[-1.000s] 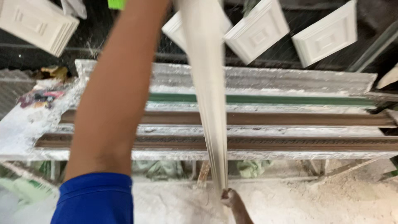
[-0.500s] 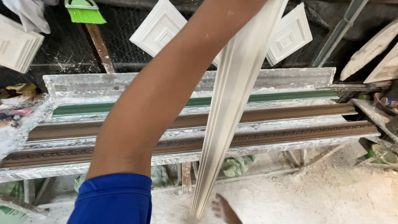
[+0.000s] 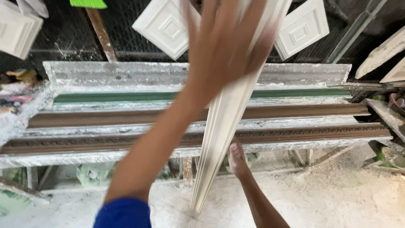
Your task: The person wipes plaster residue off a long flat work surface with an orange sponge, then lays a long green rubber strip into a decorative mold frame and brushes a liquid coating along the strip and mold with a brush, pressing the strip into place by hand.
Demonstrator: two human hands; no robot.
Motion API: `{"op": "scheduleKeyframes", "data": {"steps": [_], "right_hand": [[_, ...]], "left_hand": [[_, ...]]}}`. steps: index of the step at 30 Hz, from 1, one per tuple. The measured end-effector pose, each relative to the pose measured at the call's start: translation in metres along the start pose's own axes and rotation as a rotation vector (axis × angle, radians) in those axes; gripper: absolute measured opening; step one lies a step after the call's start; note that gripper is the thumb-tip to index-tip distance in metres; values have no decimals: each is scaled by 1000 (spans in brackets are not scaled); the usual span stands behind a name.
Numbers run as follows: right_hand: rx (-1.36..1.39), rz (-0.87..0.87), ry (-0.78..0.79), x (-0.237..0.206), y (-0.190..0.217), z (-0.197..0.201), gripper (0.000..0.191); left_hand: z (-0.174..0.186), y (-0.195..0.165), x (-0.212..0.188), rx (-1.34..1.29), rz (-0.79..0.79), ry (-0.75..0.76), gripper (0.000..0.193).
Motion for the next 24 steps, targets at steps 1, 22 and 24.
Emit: {"op": "scheduleKeyframes", "data": {"steps": [1,22,24], "right_hand": [[-6,88,43,5,11,-3,60],[-869,307,-903,-48,135,24,48],[-1034,308,-1046,-64,161,8,43]], "left_hand": [[-7,-3,-53,-22,64,87,50],[-73,-146,-675,-1088,887,1455,72],[-81,-165,-670,-1227,749,1675,57]]}}
Point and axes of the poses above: each hand's wrist, its own x-axis towards the middle knuckle, its own z-axis out of the back of the hand, y = z × x, the point moved 6 cm from there along x, towards the middle knuckle, and after that the axes turned 2 degrees about -z, right-handed, at the moved point
